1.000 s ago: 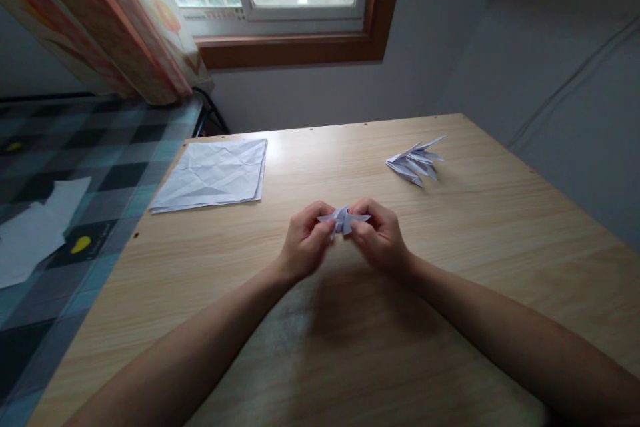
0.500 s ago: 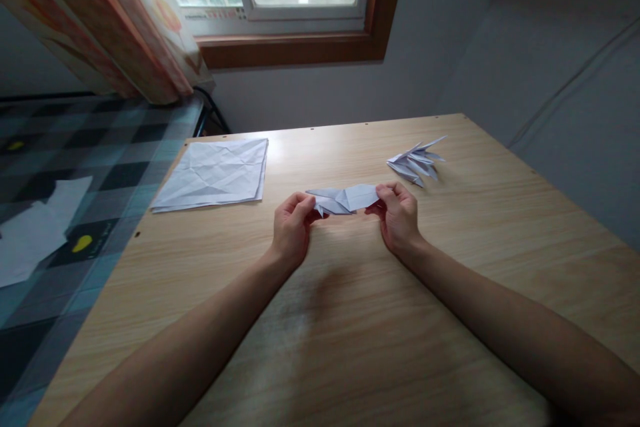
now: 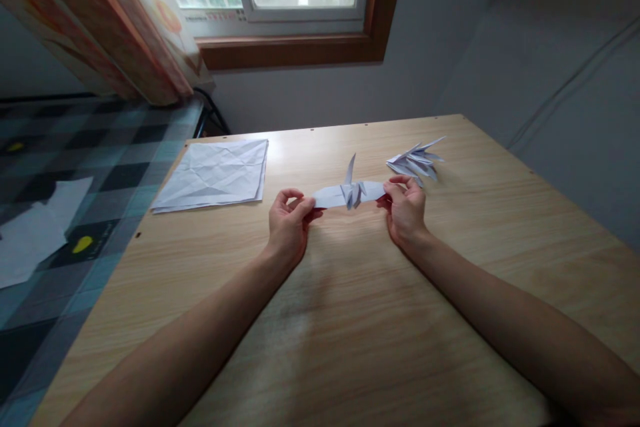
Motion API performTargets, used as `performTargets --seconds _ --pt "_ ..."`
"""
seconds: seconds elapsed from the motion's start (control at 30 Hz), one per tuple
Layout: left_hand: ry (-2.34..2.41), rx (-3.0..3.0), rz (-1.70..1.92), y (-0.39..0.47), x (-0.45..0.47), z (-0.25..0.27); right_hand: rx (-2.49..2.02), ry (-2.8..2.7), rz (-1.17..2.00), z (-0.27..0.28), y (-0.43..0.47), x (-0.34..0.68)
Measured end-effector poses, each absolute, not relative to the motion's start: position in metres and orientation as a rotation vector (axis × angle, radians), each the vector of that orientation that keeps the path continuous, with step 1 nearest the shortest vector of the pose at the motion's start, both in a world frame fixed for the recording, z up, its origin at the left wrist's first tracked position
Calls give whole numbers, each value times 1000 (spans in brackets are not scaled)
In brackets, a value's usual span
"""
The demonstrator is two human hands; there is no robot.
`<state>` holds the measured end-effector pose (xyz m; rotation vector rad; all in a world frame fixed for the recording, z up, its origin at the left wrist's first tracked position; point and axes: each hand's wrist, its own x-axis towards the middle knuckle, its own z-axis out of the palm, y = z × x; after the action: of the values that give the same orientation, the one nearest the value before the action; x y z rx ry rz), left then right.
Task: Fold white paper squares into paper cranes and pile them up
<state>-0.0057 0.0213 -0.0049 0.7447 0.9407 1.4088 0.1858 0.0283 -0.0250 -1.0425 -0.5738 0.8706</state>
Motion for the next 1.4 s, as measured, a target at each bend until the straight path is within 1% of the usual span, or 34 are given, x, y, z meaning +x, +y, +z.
performTargets --seconds 0.97,1.17,1.4 --pt "950 795 1420 22 -6 -11 -1052 -577 816 -24 35 195" --pt "985 858 1444 20 -4 -12 -1076 -608 740 -29 39 201" --pt "979 879 1442 19 -4 -11 -1116 -444 657 -34 55 223"
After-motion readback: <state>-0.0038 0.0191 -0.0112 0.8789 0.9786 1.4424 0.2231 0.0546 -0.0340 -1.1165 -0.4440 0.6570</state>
